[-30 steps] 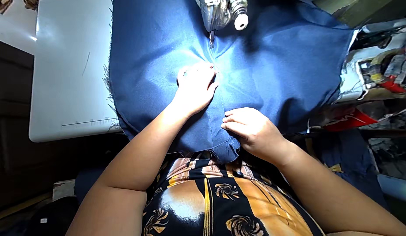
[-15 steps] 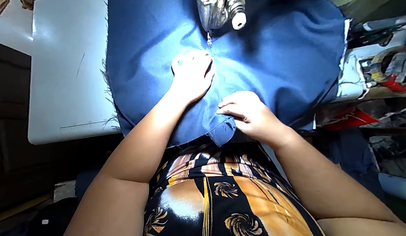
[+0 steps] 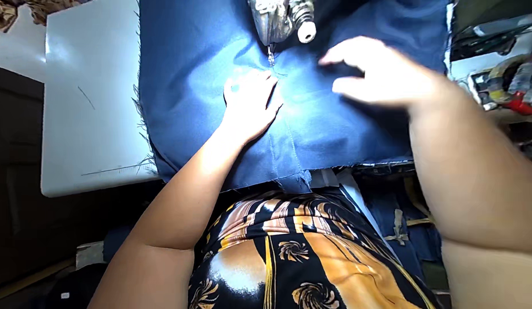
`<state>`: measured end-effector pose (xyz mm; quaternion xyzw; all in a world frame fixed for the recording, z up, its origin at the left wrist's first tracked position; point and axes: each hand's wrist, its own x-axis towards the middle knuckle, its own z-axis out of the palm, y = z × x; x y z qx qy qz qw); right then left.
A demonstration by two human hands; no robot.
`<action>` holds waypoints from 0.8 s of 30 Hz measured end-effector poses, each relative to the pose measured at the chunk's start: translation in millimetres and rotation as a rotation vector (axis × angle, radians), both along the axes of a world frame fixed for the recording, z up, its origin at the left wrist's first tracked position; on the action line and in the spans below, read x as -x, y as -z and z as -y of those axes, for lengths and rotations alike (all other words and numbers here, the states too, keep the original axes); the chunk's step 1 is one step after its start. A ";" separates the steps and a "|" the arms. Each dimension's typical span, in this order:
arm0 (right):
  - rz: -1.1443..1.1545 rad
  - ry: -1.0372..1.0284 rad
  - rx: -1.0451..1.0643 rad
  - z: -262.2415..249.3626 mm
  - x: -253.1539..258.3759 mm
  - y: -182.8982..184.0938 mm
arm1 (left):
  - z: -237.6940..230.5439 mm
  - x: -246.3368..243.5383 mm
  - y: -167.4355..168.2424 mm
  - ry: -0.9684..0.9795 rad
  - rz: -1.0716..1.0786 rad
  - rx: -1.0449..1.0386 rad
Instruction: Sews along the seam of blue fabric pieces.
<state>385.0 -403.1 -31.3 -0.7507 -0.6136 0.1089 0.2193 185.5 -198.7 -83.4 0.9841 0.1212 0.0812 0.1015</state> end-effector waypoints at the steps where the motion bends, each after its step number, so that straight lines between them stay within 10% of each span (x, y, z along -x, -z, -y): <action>1: 0.006 -0.103 -0.027 8.8 31.0 2.3 | 1.6 1.8 -1.6 -0.005 -0.031 0.023; 9: 0.126 0.014 -0.466 38.0 143.4 94.1 | 0.0 7.3 0.3 0.034 -0.017 0.074; 24: -0.036 0.023 -0.468 20.1 128.1 80.3 | -18.7 -6.0 -0.9 0.013 -0.043 0.092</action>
